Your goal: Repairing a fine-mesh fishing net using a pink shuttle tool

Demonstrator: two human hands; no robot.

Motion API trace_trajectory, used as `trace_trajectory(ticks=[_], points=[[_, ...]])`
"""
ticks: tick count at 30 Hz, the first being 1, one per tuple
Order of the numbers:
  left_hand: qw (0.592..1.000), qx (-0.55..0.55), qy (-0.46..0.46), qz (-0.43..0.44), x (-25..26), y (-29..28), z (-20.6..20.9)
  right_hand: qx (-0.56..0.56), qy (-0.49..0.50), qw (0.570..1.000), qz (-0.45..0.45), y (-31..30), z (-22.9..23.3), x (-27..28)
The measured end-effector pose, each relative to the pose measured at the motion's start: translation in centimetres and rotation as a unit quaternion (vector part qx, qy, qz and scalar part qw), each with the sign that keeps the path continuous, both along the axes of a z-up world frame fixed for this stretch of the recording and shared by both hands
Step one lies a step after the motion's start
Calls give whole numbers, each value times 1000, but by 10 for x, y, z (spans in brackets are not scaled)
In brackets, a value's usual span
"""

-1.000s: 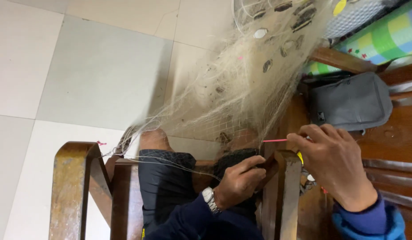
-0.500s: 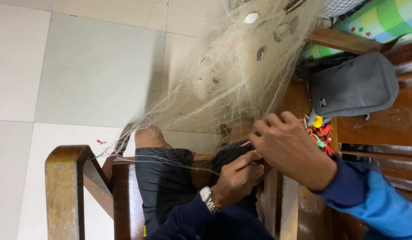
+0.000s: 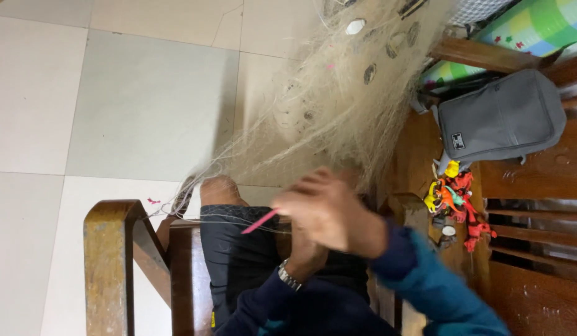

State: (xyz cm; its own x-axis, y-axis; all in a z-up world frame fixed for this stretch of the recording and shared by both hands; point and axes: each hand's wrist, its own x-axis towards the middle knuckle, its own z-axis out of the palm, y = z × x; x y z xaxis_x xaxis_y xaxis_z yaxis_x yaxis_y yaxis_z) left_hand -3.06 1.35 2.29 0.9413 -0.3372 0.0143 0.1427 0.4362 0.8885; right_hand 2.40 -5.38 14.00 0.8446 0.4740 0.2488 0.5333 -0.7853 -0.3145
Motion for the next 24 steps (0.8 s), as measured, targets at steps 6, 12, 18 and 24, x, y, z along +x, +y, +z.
trace_trajectory(ticks=[6, 12, 18, 24], points=[[979, -158, 124, -21, 2, 6, -21, 52, -33, 996, -64, 79, -15, 7], [900, -345, 263, -33, 2, 5, -32, 19, 29, 999, -35, 101, -18, -6], [886, -334, 320, -36, 8, 11, -17, 19, 70, 997, -18, 107, -32, -23], [882, -328, 335, -48, 9, 9, -9, 10, 101, 995, 10, 101, -37, -38]])
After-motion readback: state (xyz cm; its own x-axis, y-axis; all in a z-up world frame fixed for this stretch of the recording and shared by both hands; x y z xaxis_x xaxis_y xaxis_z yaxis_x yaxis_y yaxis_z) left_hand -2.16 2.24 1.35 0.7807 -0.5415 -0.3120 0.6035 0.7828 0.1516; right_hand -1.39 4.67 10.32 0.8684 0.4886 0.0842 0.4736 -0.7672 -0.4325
